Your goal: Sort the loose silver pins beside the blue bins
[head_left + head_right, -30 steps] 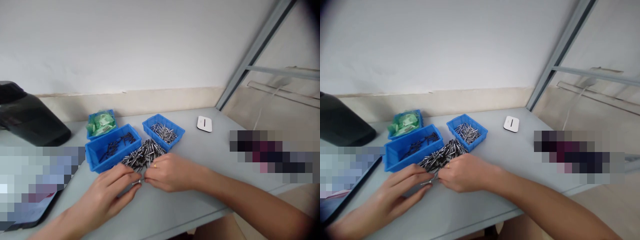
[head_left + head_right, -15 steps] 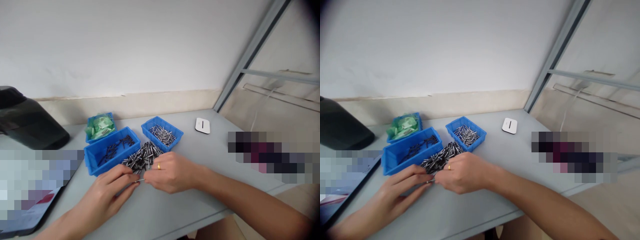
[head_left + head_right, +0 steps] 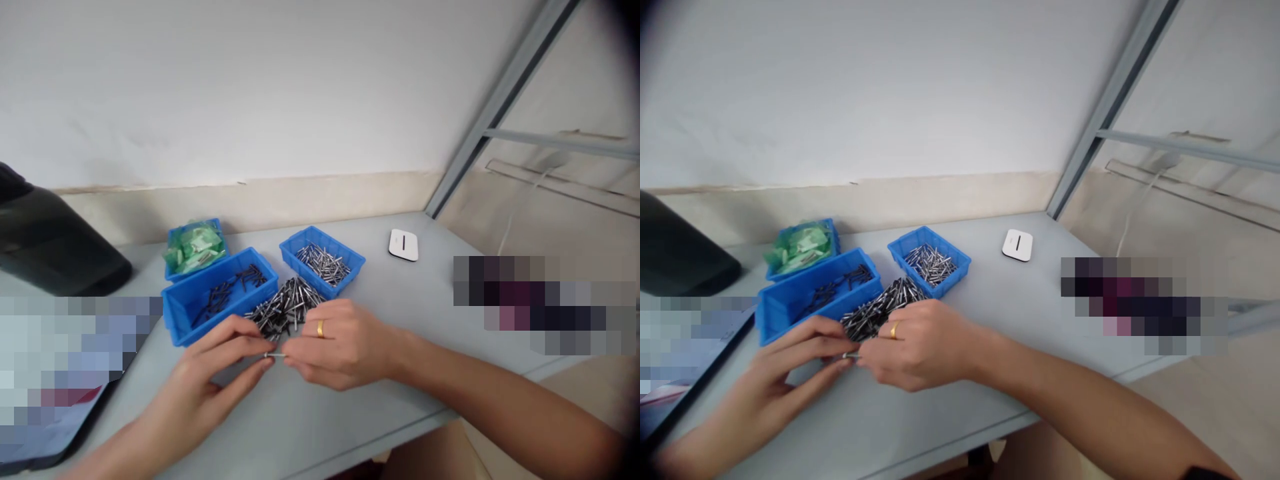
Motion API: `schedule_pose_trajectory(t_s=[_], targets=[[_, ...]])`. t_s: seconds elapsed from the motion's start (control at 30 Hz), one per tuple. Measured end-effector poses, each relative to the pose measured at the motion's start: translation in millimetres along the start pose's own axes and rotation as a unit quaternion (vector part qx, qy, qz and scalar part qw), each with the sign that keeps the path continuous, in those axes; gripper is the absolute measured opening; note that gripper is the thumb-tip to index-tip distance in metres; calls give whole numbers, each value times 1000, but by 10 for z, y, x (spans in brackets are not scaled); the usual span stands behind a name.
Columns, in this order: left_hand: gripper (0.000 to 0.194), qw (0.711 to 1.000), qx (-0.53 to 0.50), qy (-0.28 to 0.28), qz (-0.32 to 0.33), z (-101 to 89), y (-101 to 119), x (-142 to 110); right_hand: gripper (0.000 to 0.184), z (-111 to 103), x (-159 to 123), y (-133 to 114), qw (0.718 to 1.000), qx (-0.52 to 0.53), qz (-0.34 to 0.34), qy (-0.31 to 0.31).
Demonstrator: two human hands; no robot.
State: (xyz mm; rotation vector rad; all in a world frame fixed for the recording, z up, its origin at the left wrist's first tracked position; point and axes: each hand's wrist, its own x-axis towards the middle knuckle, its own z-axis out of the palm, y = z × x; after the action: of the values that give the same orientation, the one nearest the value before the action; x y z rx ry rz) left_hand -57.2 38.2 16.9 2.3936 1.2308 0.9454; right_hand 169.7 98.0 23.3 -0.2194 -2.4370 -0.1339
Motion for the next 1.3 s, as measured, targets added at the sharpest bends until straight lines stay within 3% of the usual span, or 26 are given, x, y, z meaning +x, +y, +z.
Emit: schedule_pose_trajectory(t_s=[0.13,0.3,0.47,0.6,0.7,0.83,1.3], targets=[[13,999,-22,37,-32,5,-18,-29,27,18,-15,32,999,10,25,-31],[13,999,-25,40,7,19,-3,-28,27,130,-36,-26,996,22,27,-87],[14,997,-49,-9,-61,23,-3,-6,25,181,-39,-49,994,35,32,-96],[15,988,-49,-70,-129,-7,-1,19,22,97,-21,-8,996,41,72,-39],[18,989,-45,-89,-113,-13,6,36,23,58,-9,7,996,43,74,-4],[17,990,-42,-103,-83,12,-3,47,23,71,-15,-5,998,11,21,-52],[14,991,-68,-42,-108,17,-59,36,20,73,-29,6,989,14,34,-143]])
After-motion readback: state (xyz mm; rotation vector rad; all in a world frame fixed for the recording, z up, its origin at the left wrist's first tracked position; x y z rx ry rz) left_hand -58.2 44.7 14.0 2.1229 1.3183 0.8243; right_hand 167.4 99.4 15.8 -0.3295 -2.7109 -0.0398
